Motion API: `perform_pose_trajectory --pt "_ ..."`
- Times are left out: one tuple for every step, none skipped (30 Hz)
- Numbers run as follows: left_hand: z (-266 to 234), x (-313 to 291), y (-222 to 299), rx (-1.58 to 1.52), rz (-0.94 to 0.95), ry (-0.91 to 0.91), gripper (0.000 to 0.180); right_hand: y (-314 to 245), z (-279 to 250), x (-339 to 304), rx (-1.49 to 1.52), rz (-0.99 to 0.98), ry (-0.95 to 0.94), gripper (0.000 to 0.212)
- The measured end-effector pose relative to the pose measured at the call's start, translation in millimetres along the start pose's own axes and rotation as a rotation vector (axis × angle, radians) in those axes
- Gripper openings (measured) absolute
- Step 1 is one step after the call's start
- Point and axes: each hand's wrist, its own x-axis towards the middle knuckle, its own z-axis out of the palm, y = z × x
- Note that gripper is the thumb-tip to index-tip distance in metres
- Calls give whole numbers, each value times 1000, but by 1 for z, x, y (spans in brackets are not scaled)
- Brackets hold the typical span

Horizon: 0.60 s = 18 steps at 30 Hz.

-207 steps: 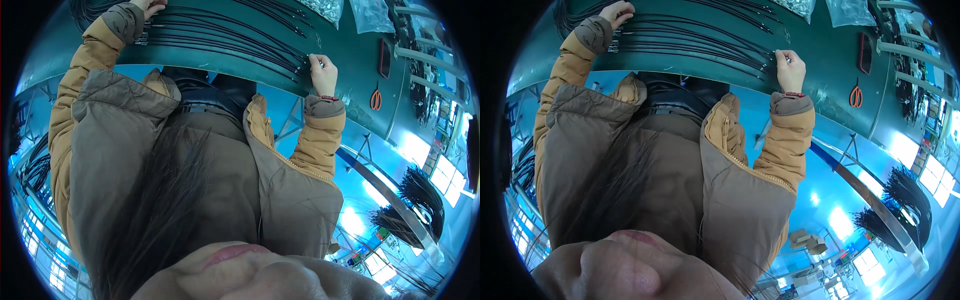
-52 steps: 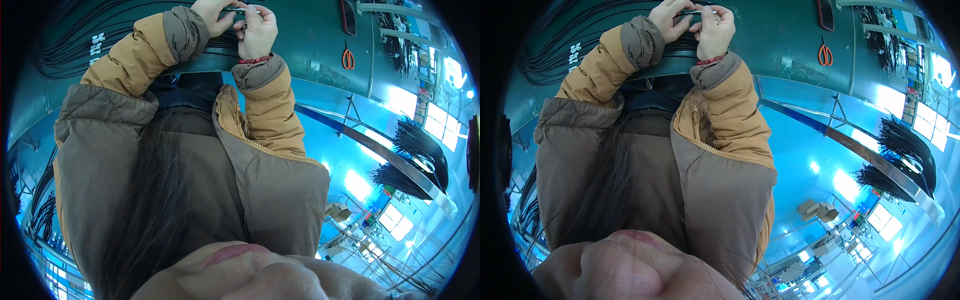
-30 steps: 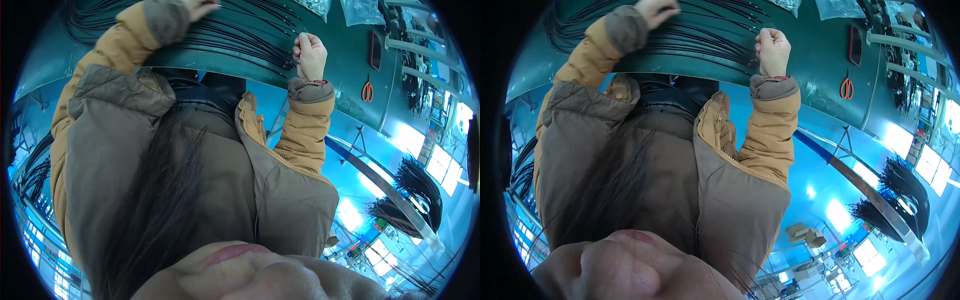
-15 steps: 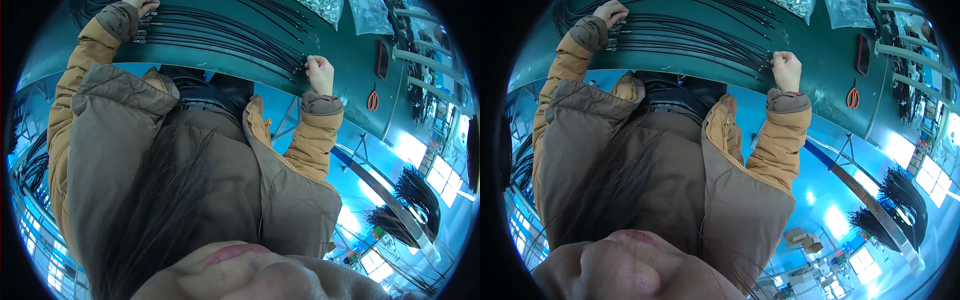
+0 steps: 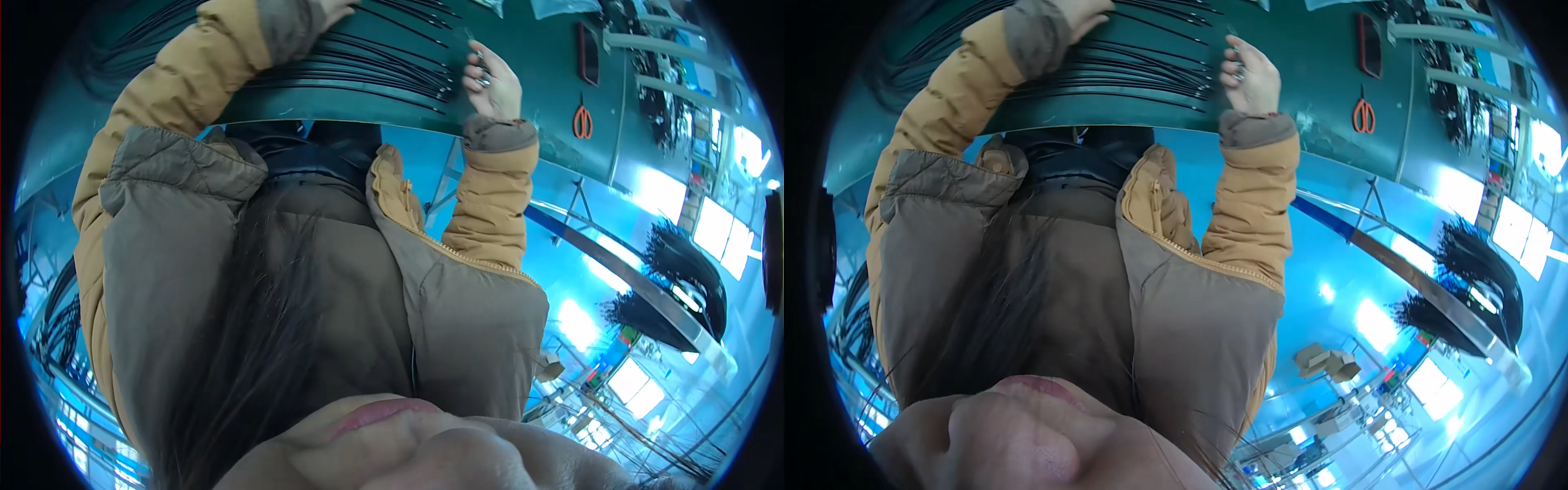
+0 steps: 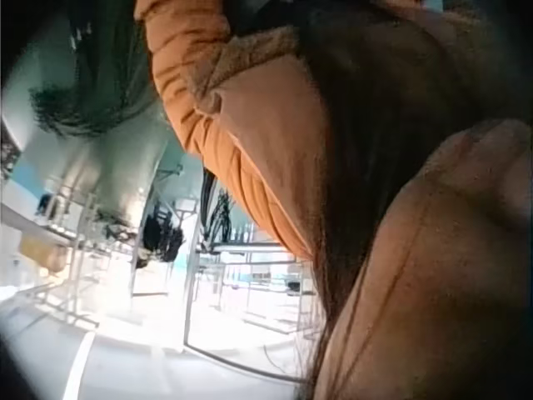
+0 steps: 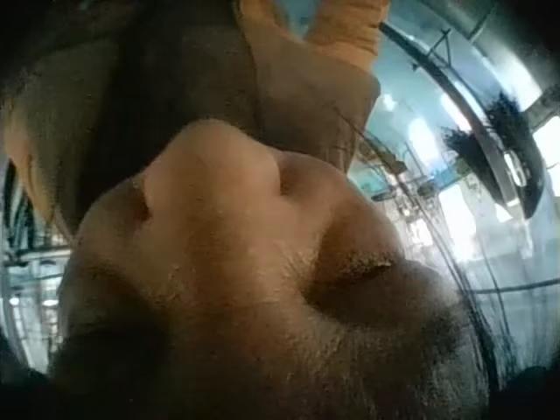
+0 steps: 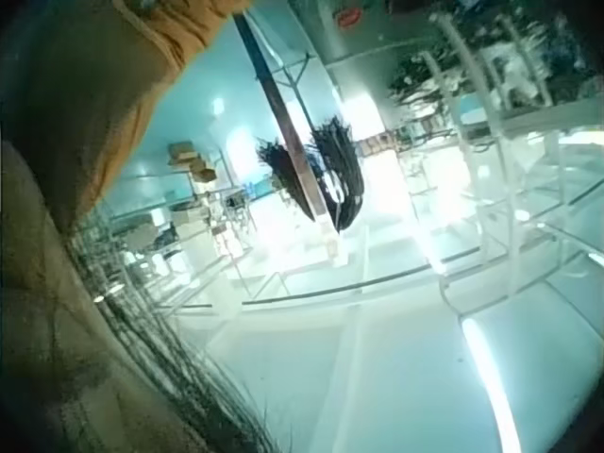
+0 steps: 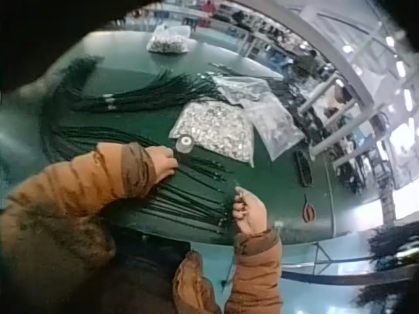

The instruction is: Assembling and bundling electrical wires at a production station.

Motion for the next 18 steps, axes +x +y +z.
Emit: perform_pose_trajectory --pt "17 17 9 42 93 22 20 1 4 1 55 11 -75 25" --pt "29 29 22 15 117 60 18 2 9 1 54 2 -62 25" --pt "39 43 32 37 160 50 17 2 14 1 39 -12 -58 24" --pt "44 51 40 60 201 39 16 3 20 0 25 -25 -55 23" --pt "53 57 41 56 210 41 16 2 24 -1 55 -23 -42 24" --pt "61 63 40 54 218 39 15 3 24 -1 54 -27 -36 24" --pt "61 69 44 53 232 36 13 3 22 0 71 -17 -37 25" --pt "60 71 45 51 241 37 13 3 20 0 88 -6 -39 25" --pt "59 71 43 -16 185 60 11 3 19 -1 65 -8 -38 22" --pt "56 70 45 -85 135 79 10 2 17 -2 69 -14 -27 22" --pt "51 60 48 -209 151 268 8 2 18 -4 8 -25 -50 20" --pt "46 57 51 -210 154 262 8 2 19 -5 -54 -35 -73 18" --pt "40 54 54 -289 175 295 8 2 21 -6 -52 -34 -73 18" --pt "37 52 56 -368 195 329 9 3 24 -6 -75 -43 -80 17" --pt "36 51 57 -368 195 327 9 4 25 -6 -99 -52 -86 16" --pt "34 50 58 -352 174 275 10 5 25 -6 -99 -53 -87 16" --pt "33 50 59 -336 153 223 11 6 25 -5 -87 -51 -92 17" --pt "34 50 57 -335 155 223 11 6 24 -4 -76 -48 -97 17"
